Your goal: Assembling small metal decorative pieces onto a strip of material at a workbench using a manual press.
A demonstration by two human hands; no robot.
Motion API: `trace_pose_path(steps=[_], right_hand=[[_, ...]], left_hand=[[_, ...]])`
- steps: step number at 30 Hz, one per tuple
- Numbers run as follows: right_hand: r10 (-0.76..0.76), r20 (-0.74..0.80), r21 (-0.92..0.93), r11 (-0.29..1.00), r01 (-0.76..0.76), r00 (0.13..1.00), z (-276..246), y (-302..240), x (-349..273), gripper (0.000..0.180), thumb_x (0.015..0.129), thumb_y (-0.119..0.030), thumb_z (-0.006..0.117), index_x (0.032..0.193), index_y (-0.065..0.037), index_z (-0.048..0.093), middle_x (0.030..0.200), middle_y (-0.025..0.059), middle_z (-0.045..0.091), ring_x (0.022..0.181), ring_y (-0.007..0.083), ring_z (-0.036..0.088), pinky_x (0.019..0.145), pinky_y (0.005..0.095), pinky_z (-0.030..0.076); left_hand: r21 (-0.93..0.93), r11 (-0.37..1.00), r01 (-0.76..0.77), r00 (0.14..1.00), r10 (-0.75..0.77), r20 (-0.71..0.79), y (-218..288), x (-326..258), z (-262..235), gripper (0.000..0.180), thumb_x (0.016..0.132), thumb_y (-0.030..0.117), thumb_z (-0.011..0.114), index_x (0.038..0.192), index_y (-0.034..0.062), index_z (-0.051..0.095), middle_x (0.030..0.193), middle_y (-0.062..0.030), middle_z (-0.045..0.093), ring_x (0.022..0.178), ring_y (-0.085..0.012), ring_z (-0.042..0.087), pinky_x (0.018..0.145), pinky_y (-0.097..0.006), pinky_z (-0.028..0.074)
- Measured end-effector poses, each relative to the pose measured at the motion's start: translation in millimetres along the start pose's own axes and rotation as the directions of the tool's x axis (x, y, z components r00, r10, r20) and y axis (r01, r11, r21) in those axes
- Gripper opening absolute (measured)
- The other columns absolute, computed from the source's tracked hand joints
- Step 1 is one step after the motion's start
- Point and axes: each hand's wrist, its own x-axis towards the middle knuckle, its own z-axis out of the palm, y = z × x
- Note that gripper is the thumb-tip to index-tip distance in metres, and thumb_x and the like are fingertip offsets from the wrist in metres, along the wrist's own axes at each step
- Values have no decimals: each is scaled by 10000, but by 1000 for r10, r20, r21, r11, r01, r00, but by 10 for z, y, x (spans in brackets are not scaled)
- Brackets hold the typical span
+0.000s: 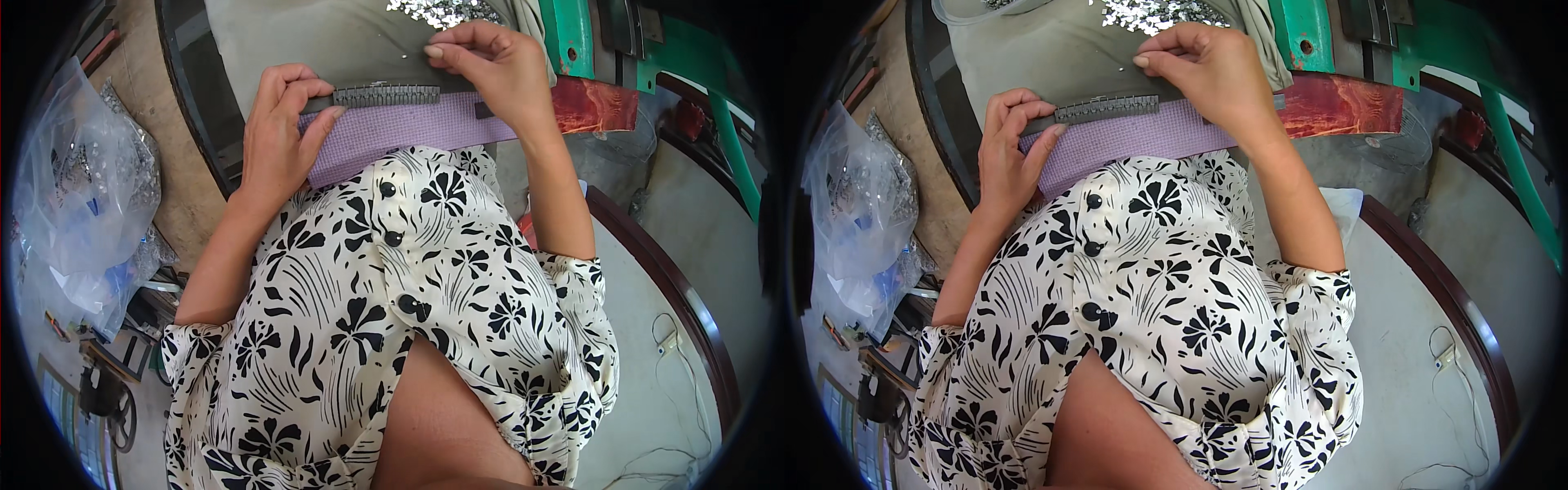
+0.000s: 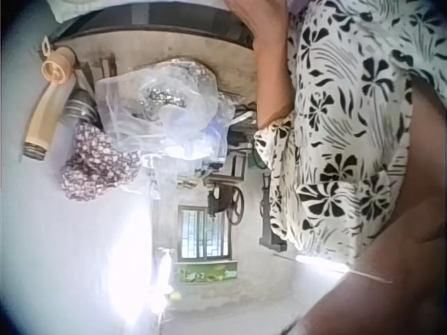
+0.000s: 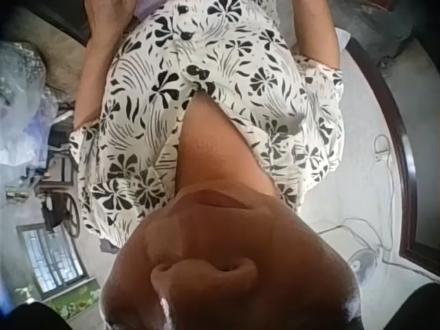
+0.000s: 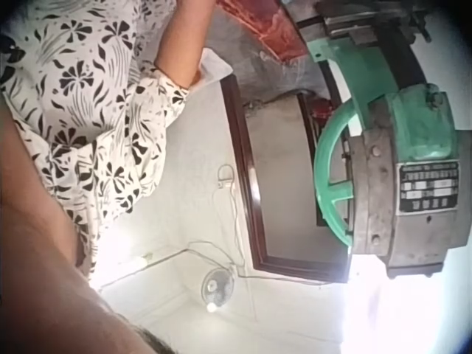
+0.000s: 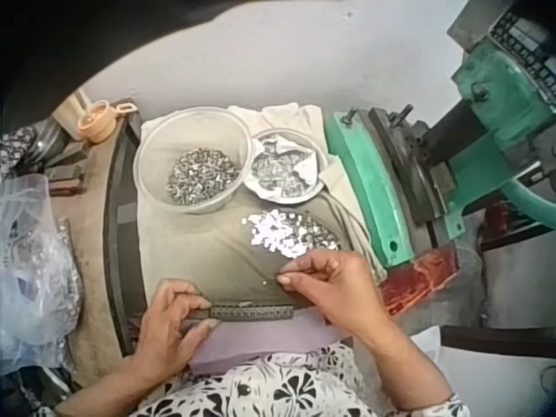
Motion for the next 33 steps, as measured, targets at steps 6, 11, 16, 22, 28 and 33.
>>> trace_pose_path(steps=[6, 11, 16, 22, 28, 33], right_hand=[[-93, 82, -201, 974, 108, 992, -67, 58, -158, 115, 880, -77, 731, 935, 23, 721, 900, 20, 659, 820, 104, 609, 723, 244, 492], [-186, 76, -286, 937, 201, 979, 12, -2, -183, 125, 829, -138, 744, 908, -43, 759, 885, 65, 659, 773, 225, 647, 709, 328, 506], [-183, 56, -392, 900, 190, 981, 51, -31, -187, 130, 806, -155, 771, 883, -51, 764, 889, 59, 664, 760, 230, 644, 691, 340, 508], [-266, 24, -335, 906, 258, 964, 47, 24, -214, 127, 769, -144, 803, 865, -66, 774, 817, 58, 683, 685, 208, 656, 618, 317, 508], [-269, 119, -353, 888, 294, 956, 63, -143, 0, 130, 774, -153, 785, 884, -87, 769, 804, 68, 695, 702, 217, 678, 633, 326, 527], [-301, 352, -527, 719, 453, 886, 211, -205, 130, 125, 780, -145, 757, 882, -73, 749, 847, 66, 694, 715, 253, 663, 642, 350, 513]], left_hand=[[14, 999, 51, 999, -51, 14, 7, -10, 1, 289, 795, 69, 774, 1058, 33, 660, 1120, -93, 579, 1033, -253, 601, 881, -327, 494], [26, 999, 46, 999, -46, 13, -7, -7, 2, 291, 797, 69, 773, 1063, 37, 659, 1123, -93, 581, 1034, -252, 603, 878, -327, 497], [25, 999, 47, 999, -47, 10, 1, -14, -1, 295, 796, 69, 775, 1066, 44, 659, 1119, -92, 580, 1031, -249, 602, 876, -328, 498], [-8, 999, 41, 998, -40, 41, 2, -20, -14, 304, 766, 66, 795, 1041, 28, 670, 1122, -91, 578, 1025, -246, 601, 870, -325, 498], [15, 998, -64, 998, 64, -23, 17, -71, 34, 287, 724, 73, 816, 953, 7, 656, 1048, -85, 576, 937, -275, 594, 756, -362, 501], [62, 993, -101, 994, 103, -23, 8, -120, 65, 290, 722, 101, 809, 955, 18, 658, 1049, -76, 584, 943, -278, 592, 801, -374, 486]])
